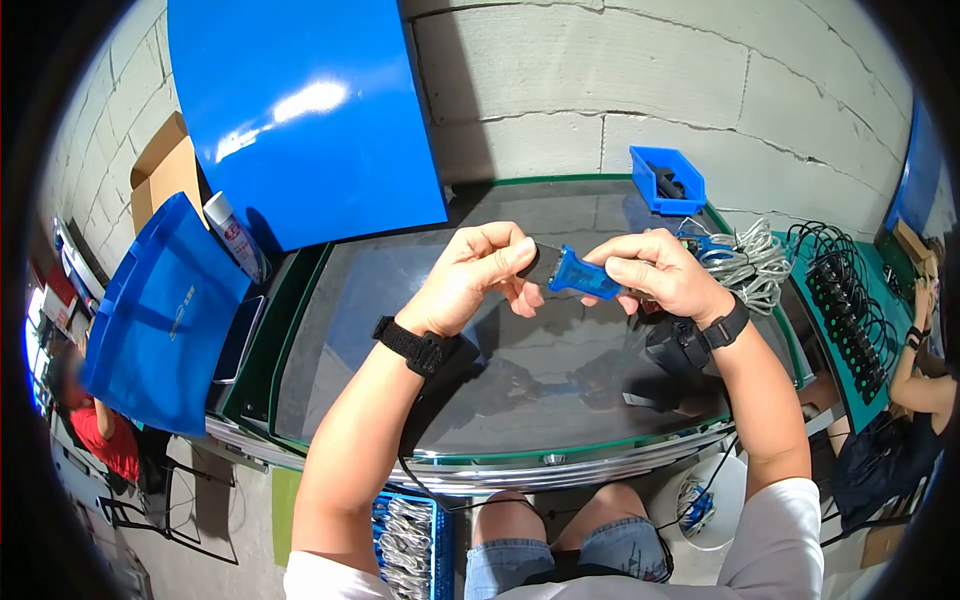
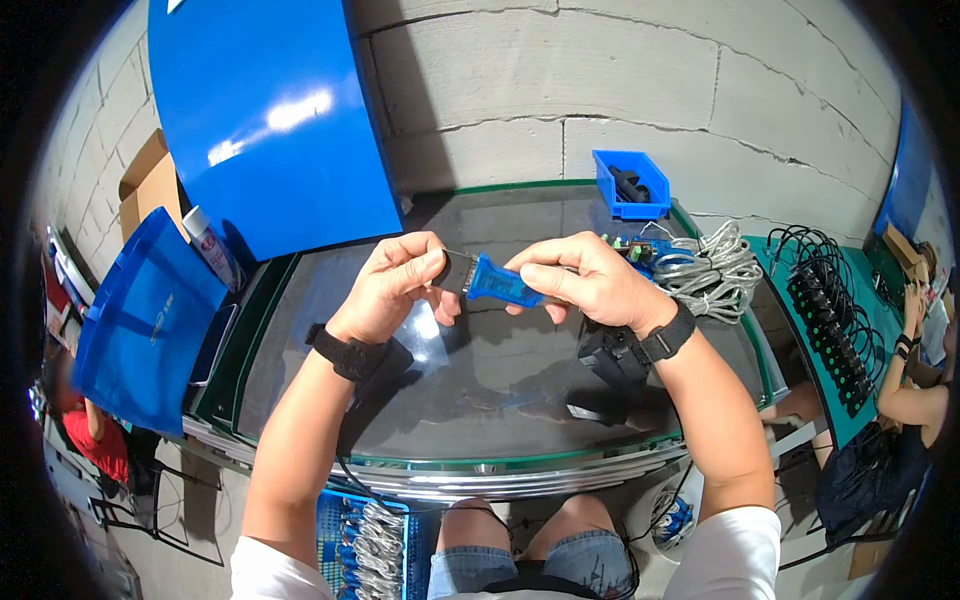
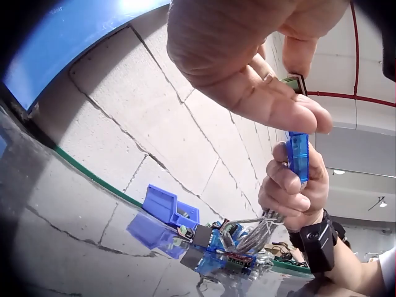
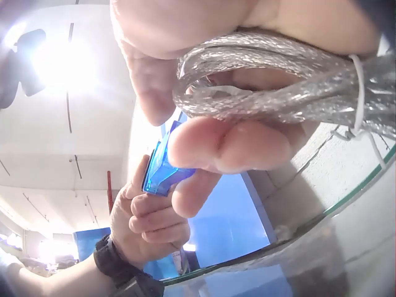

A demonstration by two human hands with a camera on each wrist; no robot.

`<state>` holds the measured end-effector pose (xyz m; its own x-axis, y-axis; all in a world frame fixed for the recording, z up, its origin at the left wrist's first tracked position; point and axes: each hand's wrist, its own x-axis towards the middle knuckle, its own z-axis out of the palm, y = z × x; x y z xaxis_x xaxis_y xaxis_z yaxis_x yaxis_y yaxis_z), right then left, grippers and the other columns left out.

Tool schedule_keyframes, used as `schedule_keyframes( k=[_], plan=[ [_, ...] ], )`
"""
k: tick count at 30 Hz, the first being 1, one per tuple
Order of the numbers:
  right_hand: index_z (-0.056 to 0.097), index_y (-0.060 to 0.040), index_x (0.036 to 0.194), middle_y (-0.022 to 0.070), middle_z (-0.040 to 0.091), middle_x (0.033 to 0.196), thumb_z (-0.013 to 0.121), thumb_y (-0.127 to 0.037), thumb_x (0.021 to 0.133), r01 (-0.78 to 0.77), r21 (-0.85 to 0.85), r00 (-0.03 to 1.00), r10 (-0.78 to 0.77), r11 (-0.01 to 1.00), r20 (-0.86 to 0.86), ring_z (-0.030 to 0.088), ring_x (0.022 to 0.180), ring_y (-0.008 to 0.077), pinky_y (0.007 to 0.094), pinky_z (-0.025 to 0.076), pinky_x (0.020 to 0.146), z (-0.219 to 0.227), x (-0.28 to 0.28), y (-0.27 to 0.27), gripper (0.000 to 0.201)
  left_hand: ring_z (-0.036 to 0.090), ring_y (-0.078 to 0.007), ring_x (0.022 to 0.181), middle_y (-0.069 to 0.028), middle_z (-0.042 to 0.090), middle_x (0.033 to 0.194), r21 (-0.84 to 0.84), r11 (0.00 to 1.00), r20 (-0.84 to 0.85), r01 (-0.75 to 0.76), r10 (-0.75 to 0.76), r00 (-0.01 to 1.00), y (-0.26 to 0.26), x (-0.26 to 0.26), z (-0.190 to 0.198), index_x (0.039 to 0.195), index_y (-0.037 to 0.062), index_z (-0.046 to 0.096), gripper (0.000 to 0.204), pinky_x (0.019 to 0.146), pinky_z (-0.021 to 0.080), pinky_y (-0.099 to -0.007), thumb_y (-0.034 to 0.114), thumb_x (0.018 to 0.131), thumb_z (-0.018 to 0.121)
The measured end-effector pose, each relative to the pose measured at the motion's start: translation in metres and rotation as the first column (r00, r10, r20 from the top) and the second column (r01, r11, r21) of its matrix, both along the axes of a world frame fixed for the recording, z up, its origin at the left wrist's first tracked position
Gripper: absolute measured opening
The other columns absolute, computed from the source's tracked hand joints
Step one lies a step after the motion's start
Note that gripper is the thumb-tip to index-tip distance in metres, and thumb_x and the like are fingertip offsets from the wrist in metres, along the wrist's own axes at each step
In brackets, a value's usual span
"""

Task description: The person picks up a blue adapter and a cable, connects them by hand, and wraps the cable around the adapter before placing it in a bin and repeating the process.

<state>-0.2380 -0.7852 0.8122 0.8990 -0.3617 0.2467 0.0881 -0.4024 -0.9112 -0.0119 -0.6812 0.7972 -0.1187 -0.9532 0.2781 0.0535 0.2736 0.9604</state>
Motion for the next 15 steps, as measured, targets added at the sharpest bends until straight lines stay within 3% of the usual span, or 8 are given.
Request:
schedule_keyframes(
  k=[15],
  plan=[
    [0.063,0.0006,0.105,0.0051,0.067,0.081,0.053,-0.023,0.092,0.014,-0.032,0.999,-0.015,0.999,-0.038,0.054,0.059,0.0066,0.0206,0.045,0.055,-0.0036,0.0029,-0.0002,0.029,0.065,-0.0157,0.063,-0.0046,0.059,0.067,0.002,1.000,0.006,0.002,-0.002,1.000,-0.0021,0.0024,-0.0019,0.075,0.0079,0.050,0.026,0.057,0.052,-0.0268,0.027,0.091,0.058]
  ],
)
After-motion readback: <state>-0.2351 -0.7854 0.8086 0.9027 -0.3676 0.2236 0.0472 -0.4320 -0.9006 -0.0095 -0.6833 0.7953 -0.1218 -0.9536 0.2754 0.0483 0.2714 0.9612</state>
